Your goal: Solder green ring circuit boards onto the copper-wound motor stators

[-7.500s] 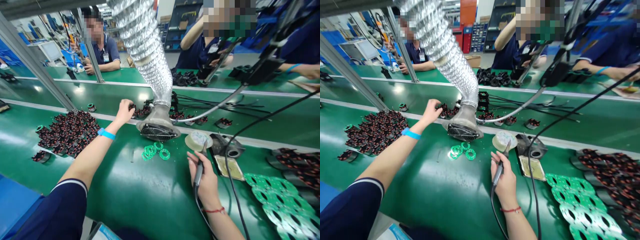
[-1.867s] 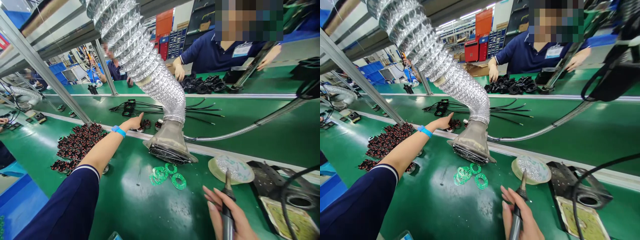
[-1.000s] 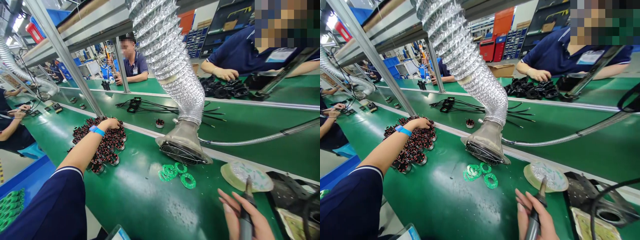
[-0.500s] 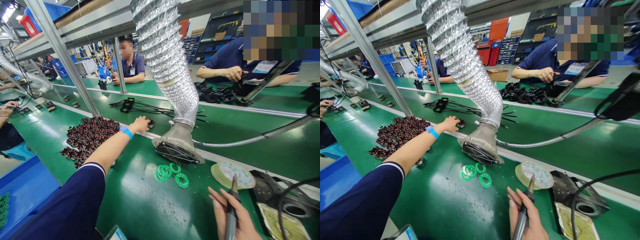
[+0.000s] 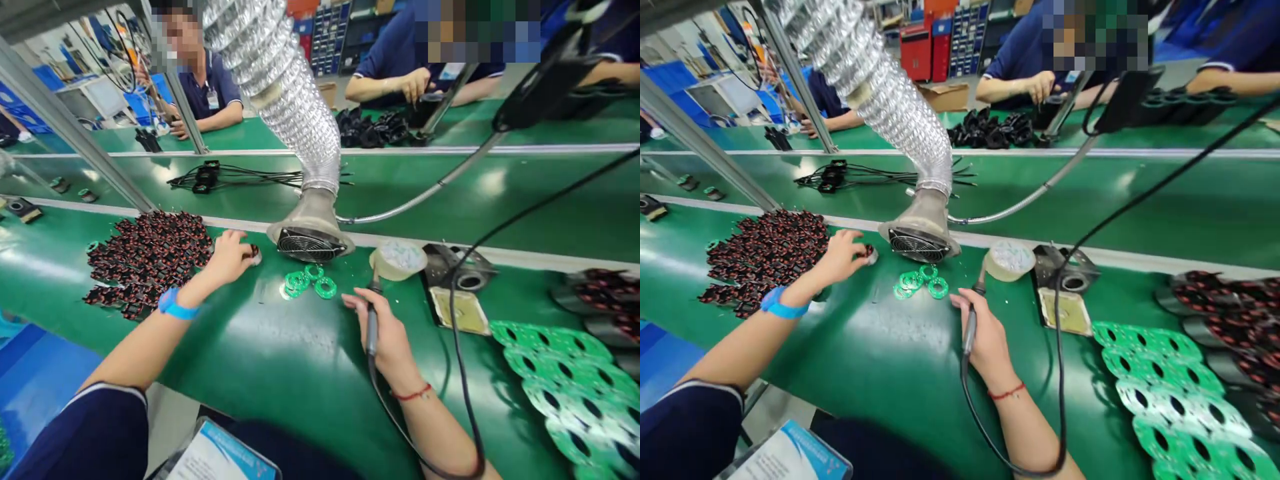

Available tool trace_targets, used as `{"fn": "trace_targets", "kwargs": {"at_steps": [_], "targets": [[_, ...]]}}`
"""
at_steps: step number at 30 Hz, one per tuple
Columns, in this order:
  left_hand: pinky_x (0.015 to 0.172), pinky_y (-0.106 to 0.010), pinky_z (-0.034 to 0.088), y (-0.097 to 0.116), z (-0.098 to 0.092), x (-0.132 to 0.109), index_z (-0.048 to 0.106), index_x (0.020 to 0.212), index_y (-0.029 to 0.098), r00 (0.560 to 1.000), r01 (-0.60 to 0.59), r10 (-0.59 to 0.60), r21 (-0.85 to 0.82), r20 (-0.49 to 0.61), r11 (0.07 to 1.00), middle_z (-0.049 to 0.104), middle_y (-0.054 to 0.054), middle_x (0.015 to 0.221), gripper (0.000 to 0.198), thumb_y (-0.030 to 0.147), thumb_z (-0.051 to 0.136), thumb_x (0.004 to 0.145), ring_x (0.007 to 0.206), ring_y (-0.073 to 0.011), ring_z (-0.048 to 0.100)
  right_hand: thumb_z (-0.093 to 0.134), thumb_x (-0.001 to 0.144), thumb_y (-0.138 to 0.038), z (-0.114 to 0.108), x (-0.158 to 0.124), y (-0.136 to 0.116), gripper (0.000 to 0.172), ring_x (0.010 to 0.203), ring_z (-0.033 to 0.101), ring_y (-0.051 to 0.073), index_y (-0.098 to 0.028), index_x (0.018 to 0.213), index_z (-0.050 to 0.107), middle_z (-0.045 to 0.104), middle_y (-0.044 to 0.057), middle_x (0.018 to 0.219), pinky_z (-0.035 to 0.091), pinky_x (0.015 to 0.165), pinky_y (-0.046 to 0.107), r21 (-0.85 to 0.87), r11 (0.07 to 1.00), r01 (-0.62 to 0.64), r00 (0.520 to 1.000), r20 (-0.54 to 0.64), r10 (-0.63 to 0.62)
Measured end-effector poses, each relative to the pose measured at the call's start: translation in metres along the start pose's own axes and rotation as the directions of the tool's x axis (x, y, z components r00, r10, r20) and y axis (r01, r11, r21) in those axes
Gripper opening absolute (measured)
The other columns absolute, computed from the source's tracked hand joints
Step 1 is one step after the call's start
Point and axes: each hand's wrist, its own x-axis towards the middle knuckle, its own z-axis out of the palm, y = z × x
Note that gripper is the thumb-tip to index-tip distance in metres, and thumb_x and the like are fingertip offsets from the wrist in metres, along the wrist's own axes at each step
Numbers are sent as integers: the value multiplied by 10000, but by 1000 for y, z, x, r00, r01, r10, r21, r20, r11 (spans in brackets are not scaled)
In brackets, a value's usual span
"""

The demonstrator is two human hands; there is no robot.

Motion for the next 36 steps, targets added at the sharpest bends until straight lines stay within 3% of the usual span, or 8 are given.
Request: {"fn": "trace_targets", "kwargs": {"at_steps": [5, 8, 10, 13, 18, 25, 32, 36], "targets": [[1036, -479, 446, 24, 23, -70, 678, 1033, 162, 986, -111, 141, -269, 94, 957, 569, -156, 1251, 241, 318, 536, 917, 1152, -295, 546, 519, 887, -293, 17, 4, 3, 320, 1067, 677, 293, -196, 1191, 550, 701, 139, 1157, 560, 911, 510, -217, 970, 110, 993, 55, -100], [1023, -412, 476, 24, 26, -86, 584, 1180, 194, 982, -82, 161, -557, 94, 826, 571, -132, 1273, 299, 334, 497, 931, 1170, -246, 560, 548, 848, -228, 27, 4, -1, 362, 1071, 641, 310, -201, 1208, 565, 693, 134, 1143, 528, 925, 547, -248, 961, 123, 992, 65, -110], [967, -382, 506, 17, 29, -91, 484, 1280, 213, 990, 0, 96, -679, 104, 734, 604, -110, 1211, 354, 250, 429, 932, 1107, -207, 595, 538, 837, -188, 31, 6, -3, 392, 1064, 620, 312, -211, 1228, 552, 700, 120, 1132, 515, 924, 550, -267, 955, 129, 991, 69, -115], [1034, -439, 446, 10, 38, -94, 472, 1265, 200, 994, 1, 65, -614, 85, 789, 581, -112, 1259, 428, 156, 499, 840, 1181, -240, 535, 519, 831, -166, 34, 11, -5, 427, 1013, 600, 309, -209, 1255, 529, 709, 108, 1094, 506, 906, 533, -297, 947, 124, 992, 63, -110], [1074, -493, 369, 28, 47, -86, 492, 1283, 185, 973, -152, 216, -467, 85, 871, 514, -127, 1381, 565, 339, 728, 793, 1241, -313, 445, 535, 806, -184, 40, 24, -8, 445, 896, 580, 305, -177, 1251, 525, 694, 108, 967, 509, 837, 504, -329, 940, 95, 995, 56, -81], [1037, -437, 424, 50, 48, -63, 522, 1205, 190, 952, -220, 303, -616, 32, 757, 598, -98, 1249, 496, 247, 758, 772, 1184, -272, 530, 584, 807, -214, 47, 3, -27, 444, 886, 598, 280, -196, 1244, 505, 676, 79, 918, 518, 835, 463, -309, 946, 95, 994, 73, -76], [1033, -397, 457, 41, 44, -64, 453, 1240, 168, 963, -144, 265, -749, 43, 647, 579, -104, 1271, 551, 166, 698, 746, 1178, -247, 574, 578, 838, -235, 48, -24, -36, 446, 1053, 610, 292, -192, 1267, 464, 658, 132, 1150, 503, 939, 485, -263, 961, 90, 996, 47, -80], [1011, -380, 467, 32, 40, -71, 494, 1199, 199, 950, -168, 307, -733, 58, 659, 592, -61, 1220, 483, 184, 681, 754, 1129, -231, 578, 576, 825, -191, 46, -23, -33, 487, 1152, 572, 324, -191, 1296, 452, 639, 146, 1248, 470, 968, 529, -294, 950, 102, 987, 150, -59]]}}
